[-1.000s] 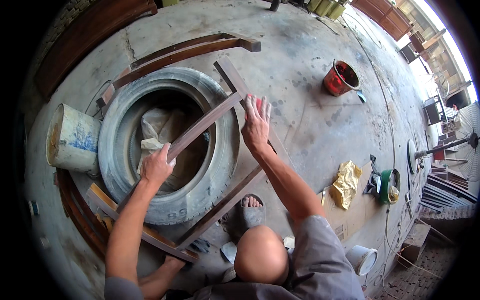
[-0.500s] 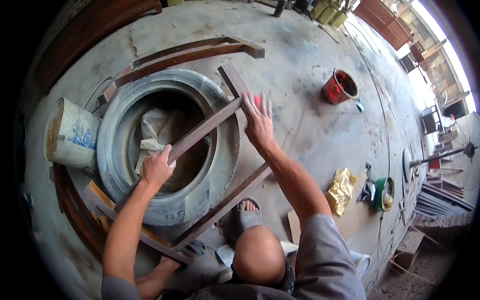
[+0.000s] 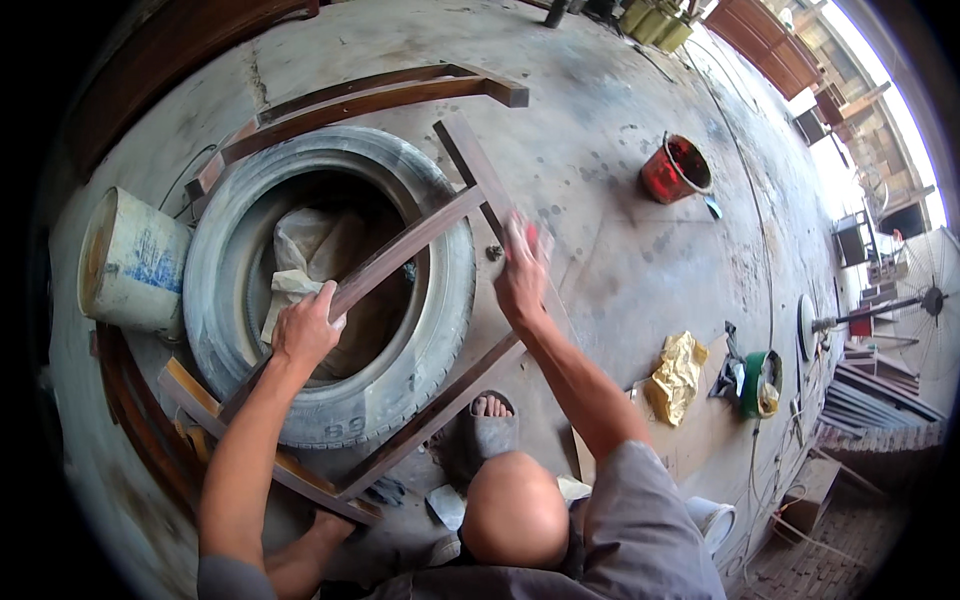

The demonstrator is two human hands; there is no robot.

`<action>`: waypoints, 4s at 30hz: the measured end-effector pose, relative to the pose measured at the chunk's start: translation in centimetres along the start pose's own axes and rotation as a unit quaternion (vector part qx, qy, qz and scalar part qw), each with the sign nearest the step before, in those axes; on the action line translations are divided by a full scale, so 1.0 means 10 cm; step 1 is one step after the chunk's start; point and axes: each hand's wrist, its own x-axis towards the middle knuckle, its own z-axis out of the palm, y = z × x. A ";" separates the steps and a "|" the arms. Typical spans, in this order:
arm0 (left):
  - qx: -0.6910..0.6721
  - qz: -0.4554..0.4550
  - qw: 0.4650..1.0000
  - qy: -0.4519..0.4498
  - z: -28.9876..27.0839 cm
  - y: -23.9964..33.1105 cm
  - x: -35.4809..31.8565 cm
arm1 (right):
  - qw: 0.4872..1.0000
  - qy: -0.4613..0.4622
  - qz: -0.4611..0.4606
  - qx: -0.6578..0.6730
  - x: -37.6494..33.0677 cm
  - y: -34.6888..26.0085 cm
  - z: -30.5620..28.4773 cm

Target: The person sands a wooden frame resting on a tire using a sanding block. They repeatedly rub the block along the frame's edges and surfaces, occasionally repositioning the frame to access different areas.

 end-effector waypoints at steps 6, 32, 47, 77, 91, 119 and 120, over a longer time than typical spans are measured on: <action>0.004 0.013 1.000 0.019 -0.02 -0.01 -0.03 | 0.985 -0.078 -0.033 -0.150 -0.30 0.31 -0.12; 0.015 0.037 0.997 0.065 -0.04 0.03 0.02 | 0.990 -0.109 -0.084 -0.032 -2.17 0.42 -0.29; 0.022 0.019 0.999 0.046 0.00 0.15 -0.02 | 0.984 -0.093 -0.067 -0.138 -1.58 1.05 -0.62; 0.012 0.019 0.999 0.036 -0.05 0.03 0.01 | 0.724 -0.402 -0.560 0.014 -2.18 -0.36 -0.14; 0.019 0.020 0.999 0.033 -0.06 0.09 0.04 | 0.988 0.059 -0.128 -0.058 0.62 -0.08 -0.19; 0.018 0.001 1.000 0.018 -0.08 0.06 -0.02 | 0.964 -0.113 -0.227 -0.078 0.51 -0.26 -0.12; 0.018 0.000 1.000 0.015 -0.07 0.05 -0.03 | 0.979 -0.042 -0.154 -0.125 0.61 -0.29 -0.16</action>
